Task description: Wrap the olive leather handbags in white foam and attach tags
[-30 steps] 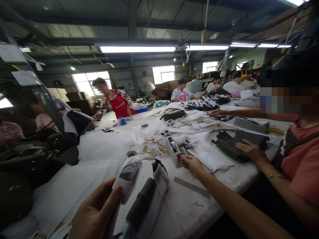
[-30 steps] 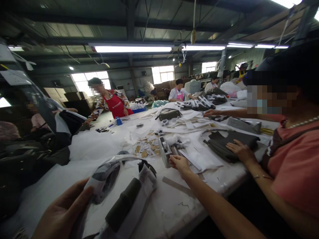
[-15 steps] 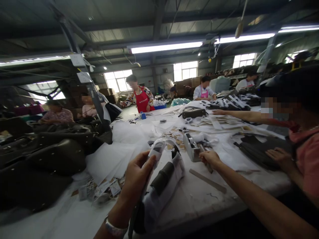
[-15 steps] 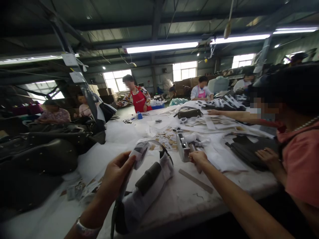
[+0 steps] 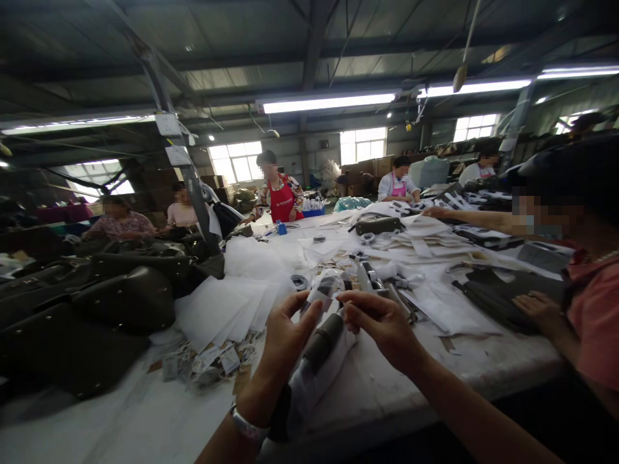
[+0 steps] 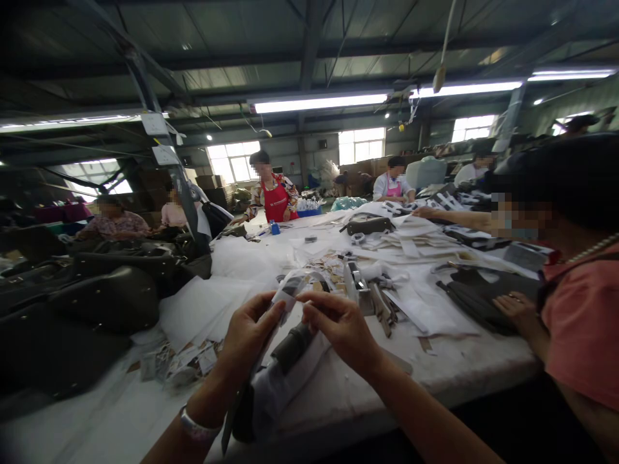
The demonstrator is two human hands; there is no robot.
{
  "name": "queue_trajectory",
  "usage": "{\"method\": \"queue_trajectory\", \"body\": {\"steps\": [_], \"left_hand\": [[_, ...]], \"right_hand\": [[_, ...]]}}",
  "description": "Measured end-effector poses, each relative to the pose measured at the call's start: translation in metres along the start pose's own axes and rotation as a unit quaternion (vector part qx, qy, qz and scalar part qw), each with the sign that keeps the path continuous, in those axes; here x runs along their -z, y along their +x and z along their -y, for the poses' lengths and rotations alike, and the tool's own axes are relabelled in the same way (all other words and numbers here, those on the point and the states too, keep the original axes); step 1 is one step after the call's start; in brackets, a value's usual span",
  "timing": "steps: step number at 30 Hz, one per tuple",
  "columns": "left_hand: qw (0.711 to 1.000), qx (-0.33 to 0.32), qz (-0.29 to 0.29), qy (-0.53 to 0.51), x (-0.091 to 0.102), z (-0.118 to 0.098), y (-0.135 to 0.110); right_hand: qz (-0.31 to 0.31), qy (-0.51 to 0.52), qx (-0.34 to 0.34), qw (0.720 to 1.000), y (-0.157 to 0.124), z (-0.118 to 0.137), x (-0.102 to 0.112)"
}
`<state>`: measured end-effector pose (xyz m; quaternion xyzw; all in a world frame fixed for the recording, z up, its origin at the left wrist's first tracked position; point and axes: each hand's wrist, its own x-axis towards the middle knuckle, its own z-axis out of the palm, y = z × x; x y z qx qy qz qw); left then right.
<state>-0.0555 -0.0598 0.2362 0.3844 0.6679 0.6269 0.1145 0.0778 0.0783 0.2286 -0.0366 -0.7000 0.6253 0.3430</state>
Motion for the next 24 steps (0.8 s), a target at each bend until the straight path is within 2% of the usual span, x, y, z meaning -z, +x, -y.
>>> {"method": "queue_trajectory", "body": {"steps": [4,7,10,18,20,24], "left_hand": [[1.0,-0.019,0.007,0.017,-0.002,-0.007,-0.005],[0.999,-0.034,0.017,0.024,-0.002,-0.01,-0.007],[0.998,-0.044,0.024,0.028,-0.003,-0.011,-0.009],[0.994,-0.015,0.068,-0.089,-0.002,-0.008,-0.014],[0.997,-0.015,0.051,-0.063,-0.002,-0.011,-0.015],[0.999,-0.014,-0.023,0.028,-0.006,-0.019,-0.02]], "right_hand": [[0.021,0.002,0.016,1.0,0.007,0.006,-0.013],[0.009,-0.014,0.005,1.0,0.011,0.002,-0.015],[0.022,-0.015,-0.02,0.999,0.013,0.002,-0.013],[0.05,0.004,-0.065,0.997,0.016,0.008,-0.009],[0.057,-0.004,-0.067,0.996,0.016,0.007,-0.01],[0.066,-0.035,-0.059,0.995,0.01,0.003,-0.01]]}}
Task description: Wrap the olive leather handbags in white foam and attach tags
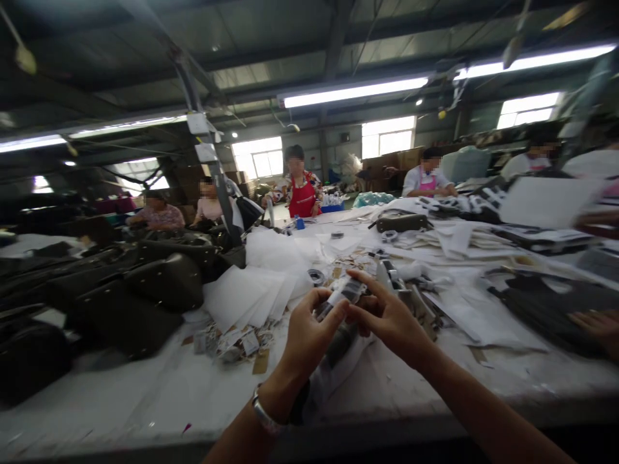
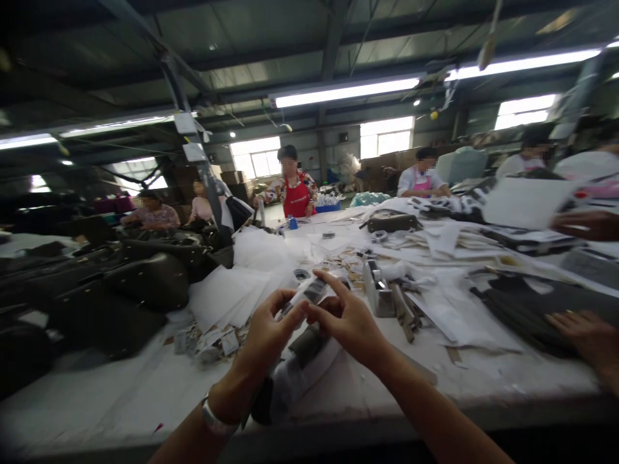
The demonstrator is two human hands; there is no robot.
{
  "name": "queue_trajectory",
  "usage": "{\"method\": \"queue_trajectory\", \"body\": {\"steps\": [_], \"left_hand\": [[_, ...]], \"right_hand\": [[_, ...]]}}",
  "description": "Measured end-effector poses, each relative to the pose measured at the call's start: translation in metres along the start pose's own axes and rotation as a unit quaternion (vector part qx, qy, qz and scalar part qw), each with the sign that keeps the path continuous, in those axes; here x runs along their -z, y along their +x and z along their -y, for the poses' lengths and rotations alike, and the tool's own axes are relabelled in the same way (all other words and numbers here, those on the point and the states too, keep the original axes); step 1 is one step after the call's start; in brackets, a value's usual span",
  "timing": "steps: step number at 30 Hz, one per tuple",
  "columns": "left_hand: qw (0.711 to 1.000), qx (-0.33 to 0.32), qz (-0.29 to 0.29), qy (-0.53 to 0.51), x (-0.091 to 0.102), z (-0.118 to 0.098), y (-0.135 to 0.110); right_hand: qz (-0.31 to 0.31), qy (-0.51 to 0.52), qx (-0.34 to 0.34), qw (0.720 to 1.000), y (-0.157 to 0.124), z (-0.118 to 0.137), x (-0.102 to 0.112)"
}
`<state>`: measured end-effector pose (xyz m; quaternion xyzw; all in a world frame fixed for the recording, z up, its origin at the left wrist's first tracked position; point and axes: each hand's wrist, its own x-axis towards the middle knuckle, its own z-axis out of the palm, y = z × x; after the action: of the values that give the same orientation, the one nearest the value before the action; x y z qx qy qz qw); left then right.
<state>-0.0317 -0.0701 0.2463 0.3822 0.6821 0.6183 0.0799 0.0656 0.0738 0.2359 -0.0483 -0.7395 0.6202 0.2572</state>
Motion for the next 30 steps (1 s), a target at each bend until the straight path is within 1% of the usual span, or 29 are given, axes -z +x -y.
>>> {"method": "queue_trajectory", "body": {"steps": [3,5,7,9,11,13,17,21,26,28,30], "left_hand": [[1.0,0.01,-0.015,0.009,-0.002,-0.002,-0.004],[0.999,-0.001,-0.03,0.011,-0.004,0.001,-0.005],[0.998,-0.019,-0.045,0.026,-0.005,0.003,-0.006],[0.997,-0.034,-0.054,0.044,-0.008,0.005,-0.006],[0.995,-0.044,-0.065,0.058,-0.01,0.005,-0.007],[0.994,-0.05,-0.07,0.066,-0.011,0.006,-0.007],[0.994,-0.056,-0.068,0.069,-0.01,0.007,-0.007],[0.995,-0.056,-0.061,0.06,-0.007,0.004,-0.007],[0.997,-0.051,-0.046,0.044,-0.006,-0.001,-0.01],[0.997,-0.049,-0.04,0.044,-0.006,-0.002,-0.011],[0.998,-0.046,-0.033,0.04,-0.007,-0.003,-0.011]], "right_hand": [[0.009,-0.046,0.017,0.999,-0.007,-0.008,0.002],[-0.004,-0.114,0.027,0.993,-0.01,-0.013,0.006],[-0.039,-0.212,0.05,0.975,-0.012,-0.016,0.009],[-0.074,-0.301,0.082,0.947,-0.013,-0.016,0.011],[-0.093,-0.344,0.105,0.928,-0.014,-0.015,0.009],[-0.096,-0.348,0.109,0.926,-0.015,-0.013,0.006],[-0.092,-0.301,0.095,0.944,-0.017,-0.01,-0.002],[-0.097,-0.266,0.09,0.955,-0.018,-0.008,-0.008],[-0.077,-0.214,0.071,0.971,-0.021,-0.008,-0.01],[-0.088,-0.189,0.057,0.976,-0.022,-0.008,-0.009],[-0.114,-0.175,0.05,0.977,-0.022,-0.008,-0.01]]}}
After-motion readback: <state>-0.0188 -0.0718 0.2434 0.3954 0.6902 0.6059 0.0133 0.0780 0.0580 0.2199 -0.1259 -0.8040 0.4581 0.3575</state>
